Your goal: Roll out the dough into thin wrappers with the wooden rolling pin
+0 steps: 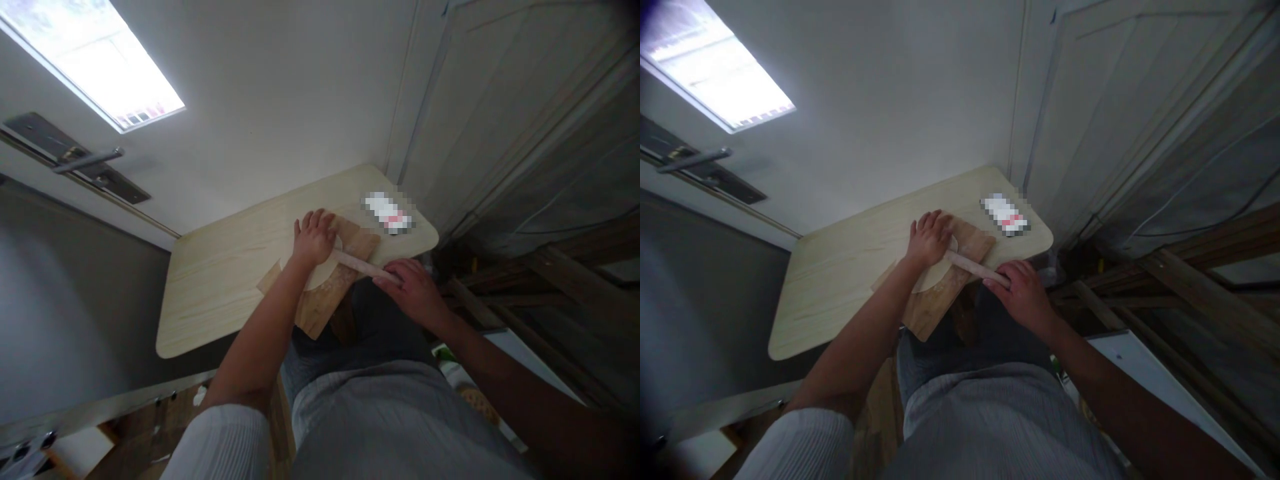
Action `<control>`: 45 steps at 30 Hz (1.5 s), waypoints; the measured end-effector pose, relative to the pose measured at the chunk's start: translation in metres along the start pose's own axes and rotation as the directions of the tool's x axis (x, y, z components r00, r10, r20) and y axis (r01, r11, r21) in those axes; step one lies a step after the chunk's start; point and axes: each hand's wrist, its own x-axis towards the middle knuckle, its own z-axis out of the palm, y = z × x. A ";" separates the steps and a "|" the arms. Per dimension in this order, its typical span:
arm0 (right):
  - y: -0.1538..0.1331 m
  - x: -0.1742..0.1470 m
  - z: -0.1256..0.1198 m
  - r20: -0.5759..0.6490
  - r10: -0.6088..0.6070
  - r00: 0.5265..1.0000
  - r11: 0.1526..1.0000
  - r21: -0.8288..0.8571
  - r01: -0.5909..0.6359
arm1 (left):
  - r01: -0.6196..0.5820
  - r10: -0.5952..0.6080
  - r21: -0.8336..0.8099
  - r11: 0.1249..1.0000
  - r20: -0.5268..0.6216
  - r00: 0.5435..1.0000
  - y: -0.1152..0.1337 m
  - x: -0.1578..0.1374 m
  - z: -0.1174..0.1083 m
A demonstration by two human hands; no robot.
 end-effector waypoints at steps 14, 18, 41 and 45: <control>0.005 -0.002 -0.006 0.020 0.254 0.967 0.954 0.159 -0.254 | -0.039 0.038 0.013 0.999 0.045 0.998 0.007 0.027 0.008; 0.010 -0.002 -0.009 0.022 0.286 0.958 0.943 0.170 -0.285 | -0.057 0.056 0.009 0.998 0.065 0.996 0.010 0.038 0.010; 0.026 0.009 -0.016 0.071 0.410 0.909 0.898 0.144 -0.416 | 0.134 -0.134 0.119 0.984 -0.002 0.991 0.025 0.078 0.020; 0.025 0.012 -0.019 0.080 0.409 0.909 0.896 0.156 -0.417 | 0.138 -0.140 0.137 0.981 -0.001 0.990 0.026 0.084 0.023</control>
